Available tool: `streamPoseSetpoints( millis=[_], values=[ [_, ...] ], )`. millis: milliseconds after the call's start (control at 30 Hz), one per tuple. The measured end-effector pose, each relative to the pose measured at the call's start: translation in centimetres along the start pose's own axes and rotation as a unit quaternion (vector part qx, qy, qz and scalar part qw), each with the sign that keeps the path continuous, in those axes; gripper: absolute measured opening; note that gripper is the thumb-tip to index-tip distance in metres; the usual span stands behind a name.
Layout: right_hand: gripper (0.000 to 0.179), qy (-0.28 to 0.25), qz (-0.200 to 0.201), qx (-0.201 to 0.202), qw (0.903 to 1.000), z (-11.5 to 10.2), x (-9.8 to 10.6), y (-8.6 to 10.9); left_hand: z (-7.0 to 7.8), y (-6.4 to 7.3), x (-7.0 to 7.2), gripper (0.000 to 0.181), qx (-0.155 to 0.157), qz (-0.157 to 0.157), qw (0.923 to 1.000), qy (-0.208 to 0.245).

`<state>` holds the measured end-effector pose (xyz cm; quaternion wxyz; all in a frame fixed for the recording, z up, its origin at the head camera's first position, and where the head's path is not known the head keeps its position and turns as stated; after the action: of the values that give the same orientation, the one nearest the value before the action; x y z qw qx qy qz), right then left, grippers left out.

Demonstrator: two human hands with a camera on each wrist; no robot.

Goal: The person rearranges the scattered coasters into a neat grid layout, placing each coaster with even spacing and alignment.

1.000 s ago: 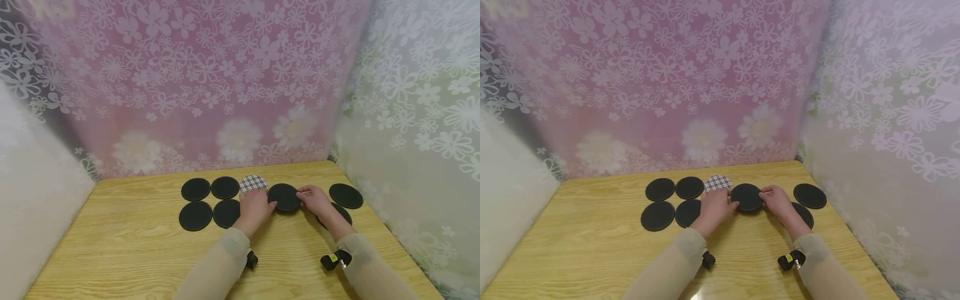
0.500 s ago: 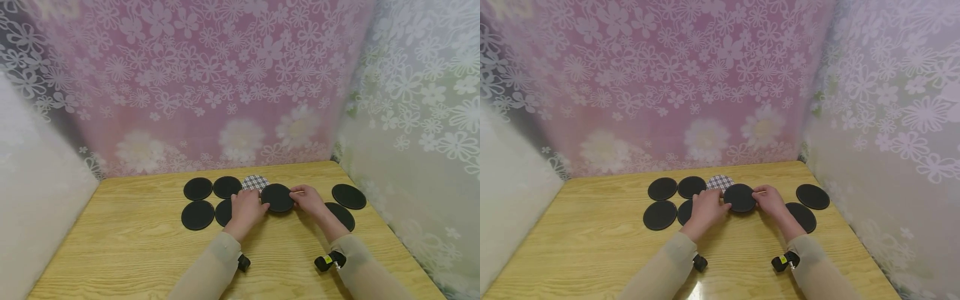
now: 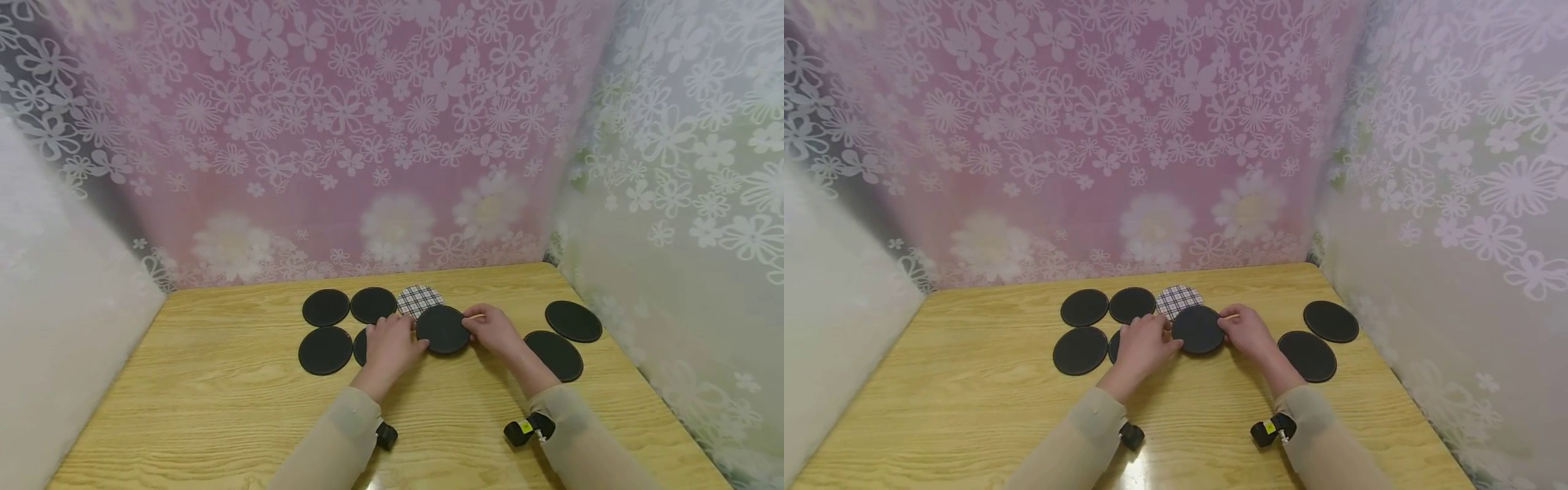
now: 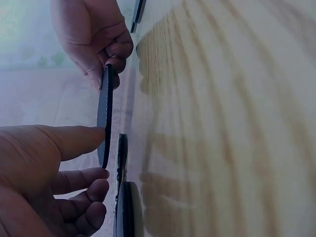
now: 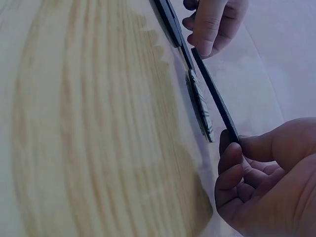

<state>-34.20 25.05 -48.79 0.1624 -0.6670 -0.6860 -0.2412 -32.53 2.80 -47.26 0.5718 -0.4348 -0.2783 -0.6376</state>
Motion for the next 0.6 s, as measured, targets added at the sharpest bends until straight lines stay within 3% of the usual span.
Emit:
streamPoseSetpoints(
  millis=[600],
  values=[
    [0.025, 0.041, -0.013, 0.007, 0.9990, -0.6, -1.2, 0.4, -1.6, 0.5, 0.0, 0.027, -0.003, -0.021, 0.9997, 0.012]
  ],
)
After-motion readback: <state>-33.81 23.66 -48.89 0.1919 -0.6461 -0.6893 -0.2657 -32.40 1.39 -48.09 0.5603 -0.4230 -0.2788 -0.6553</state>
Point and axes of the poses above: each hand's wrist, its own y-axis away from the middle knuckle, its own x-axis out of the back of the hand, z = x × y, the point moved 6 cm from there along -y, towards the middle knuckle, and after that the axes turned 4 degrees about y, right-handed, at the moved point
